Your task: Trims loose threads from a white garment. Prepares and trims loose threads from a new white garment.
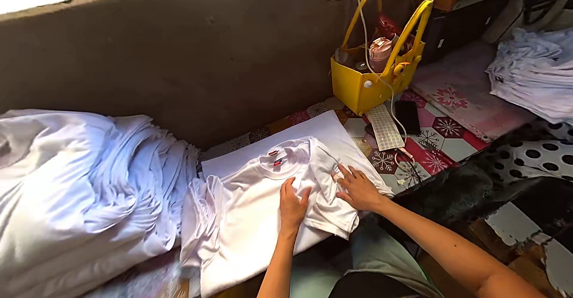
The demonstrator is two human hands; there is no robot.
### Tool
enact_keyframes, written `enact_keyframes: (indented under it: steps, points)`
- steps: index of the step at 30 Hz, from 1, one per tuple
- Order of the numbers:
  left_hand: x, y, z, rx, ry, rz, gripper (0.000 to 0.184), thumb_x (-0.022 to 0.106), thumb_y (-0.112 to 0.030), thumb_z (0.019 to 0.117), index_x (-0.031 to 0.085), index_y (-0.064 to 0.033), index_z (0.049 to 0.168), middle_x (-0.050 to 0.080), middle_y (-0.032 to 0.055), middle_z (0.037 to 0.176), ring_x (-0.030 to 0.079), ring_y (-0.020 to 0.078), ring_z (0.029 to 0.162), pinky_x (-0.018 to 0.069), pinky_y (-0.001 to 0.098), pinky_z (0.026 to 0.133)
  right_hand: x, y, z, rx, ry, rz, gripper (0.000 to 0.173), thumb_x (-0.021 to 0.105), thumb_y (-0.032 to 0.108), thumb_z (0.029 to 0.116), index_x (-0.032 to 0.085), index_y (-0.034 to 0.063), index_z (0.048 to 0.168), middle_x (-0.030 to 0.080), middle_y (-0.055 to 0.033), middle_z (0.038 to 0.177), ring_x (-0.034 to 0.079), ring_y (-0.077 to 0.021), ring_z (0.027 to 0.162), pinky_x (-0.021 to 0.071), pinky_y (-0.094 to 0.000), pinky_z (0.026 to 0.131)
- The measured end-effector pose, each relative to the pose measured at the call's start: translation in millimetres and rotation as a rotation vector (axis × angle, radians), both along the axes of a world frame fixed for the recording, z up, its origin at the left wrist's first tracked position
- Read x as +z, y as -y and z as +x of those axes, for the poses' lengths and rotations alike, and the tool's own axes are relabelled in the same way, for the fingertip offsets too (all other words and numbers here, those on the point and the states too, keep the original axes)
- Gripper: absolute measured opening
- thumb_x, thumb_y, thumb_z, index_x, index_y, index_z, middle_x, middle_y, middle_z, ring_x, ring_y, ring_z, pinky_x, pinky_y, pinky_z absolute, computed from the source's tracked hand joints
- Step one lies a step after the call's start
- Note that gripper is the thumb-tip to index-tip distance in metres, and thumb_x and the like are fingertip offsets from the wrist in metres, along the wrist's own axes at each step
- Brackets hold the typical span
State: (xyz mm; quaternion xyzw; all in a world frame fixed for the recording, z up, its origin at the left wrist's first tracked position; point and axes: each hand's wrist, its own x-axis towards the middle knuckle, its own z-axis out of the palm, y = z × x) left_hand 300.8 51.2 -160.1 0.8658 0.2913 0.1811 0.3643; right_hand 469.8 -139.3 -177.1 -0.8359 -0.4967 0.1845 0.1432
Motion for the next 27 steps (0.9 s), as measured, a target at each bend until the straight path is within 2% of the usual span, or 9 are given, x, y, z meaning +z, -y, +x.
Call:
enact_keyframes:
  steps: [3,8,11,13,15,17,20,23,27]
  points:
    - [6,-11,45,-0.150,-0.255,-0.082,0.092,0.078,-0.047,0.0876,0.038,0.0040,0.153,0.050,0.0262,0.149,0.049,0.0383,0.139,0.0386,0.0524,0.116,-1,1,-2,0.004,0.018,-0.001,0.066,0.041,0.057,0.1032,0.043,0.0196,0.158,0.016,-0.0139,0.172,0.017,-0.0428,0.156,0.0192,-0.0613,0.122]
    - [-1,-23,77,-0.177,-0.332,-0.252,0.060,0.080,-0.034,0.0864,0.062,0.0013,0.132,0.067,0.0230,0.126,0.062,0.0343,0.122,0.0456,0.0543,0.108,2,3,1,-0.034,-0.067,0.095,0.059,0.041,0.049,0.1057,0.050,0.0146,0.153,0.022,-0.0142,0.170,0.022,-0.0415,0.155,0.0202,-0.0581,0.123]
    - [2,-22,67,-0.166,-0.119,-0.484,0.064,0.078,-0.015,0.0887,0.047,0.0065,0.141,0.062,0.0258,0.129,0.062,0.0309,0.120,0.0492,0.0461,0.106,12,8,8,-0.241,-0.327,0.386,0.060,0.056,0.031,0.1036,0.045,-0.0044,0.151,0.032,-0.0266,0.162,0.038,-0.0393,0.148,0.0344,-0.0488,0.121]
    - [3,-25,59,-0.184,-0.119,-0.495,0.076,0.080,-0.013,0.0861,0.038,0.0056,0.146,0.060,0.0261,0.132,0.063,0.0305,0.121,0.0501,0.0449,0.106,16,19,13,-0.260,-0.376,0.470,0.072,0.067,0.035,0.0960,0.043,-0.0069,0.150,0.039,-0.0278,0.157,0.044,-0.0372,0.143,0.0387,-0.0466,0.118]
    - [0,-29,54,-0.215,-0.162,-0.451,0.069,0.081,-0.019,0.0858,0.049,0.0057,0.141,0.064,0.0244,0.128,0.064,0.0287,0.119,0.0487,0.0451,0.107,18,37,9,-0.071,-0.260,0.365,0.096,0.083,0.051,0.0769,0.049,-0.0028,0.149,0.043,-0.0222,0.158,0.040,-0.0370,0.147,0.0274,-0.0598,0.121]
    - [4,-28,57,-0.249,-0.257,-0.346,0.057,0.082,-0.028,0.0865,0.062,0.0043,0.129,0.067,0.0211,0.126,0.064,0.0267,0.120,0.0484,0.0445,0.107,21,50,0,0.093,-0.168,0.127,0.108,0.089,0.059,0.0665,0.049,0.0071,0.152,0.029,-0.0162,0.167,0.021,-0.0372,0.156,0.0098,-0.0724,0.120]
    - [29,-23,69,-0.333,-0.544,-0.036,0.065,0.074,-0.045,0.0907,0.064,0.0092,0.125,0.055,0.0279,0.138,0.046,0.0440,0.135,0.0348,0.0593,0.113,27,48,2,0.110,-0.171,0.136,0.075,0.085,0.041,0.0809,0.060,0.0063,0.142,0.040,-0.0172,0.162,0.031,-0.0386,0.152,0.0151,-0.0728,0.119]
    - [46,-25,68,-0.404,-0.541,-0.017,0.054,0.069,-0.039,0.0965,0.063,0.0073,0.125,0.065,0.0291,0.123,0.061,0.0434,0.121,0.0432,0.0616,0.105,44,32,33,0.018,-0.364,0.395,0.046,0.065,0.025,0.0992,0.063,-0.0059,0.134,0.054,-0.0219,0.149,0.049,-0.0321,0.141,0.0359,-0.0477,0.120]
    - [60,-31,59,-0.478,-0.468,-0.156,0.045,0.067,-0.023,0.0979,0.056,0.0085,0.128,0.064,0.0288,0.119,0.063,0.0381,0.114,0.0466,0.0562,0.102,29,-2,77,-0.050,-0.469,0.407,0.044,0.045,0.013,0.1074,0.049,-0.0055,0.147,0.049,-0.0235,0.152,0.047,-0.0288,0.143,0.0348,-0.0406,0.121]
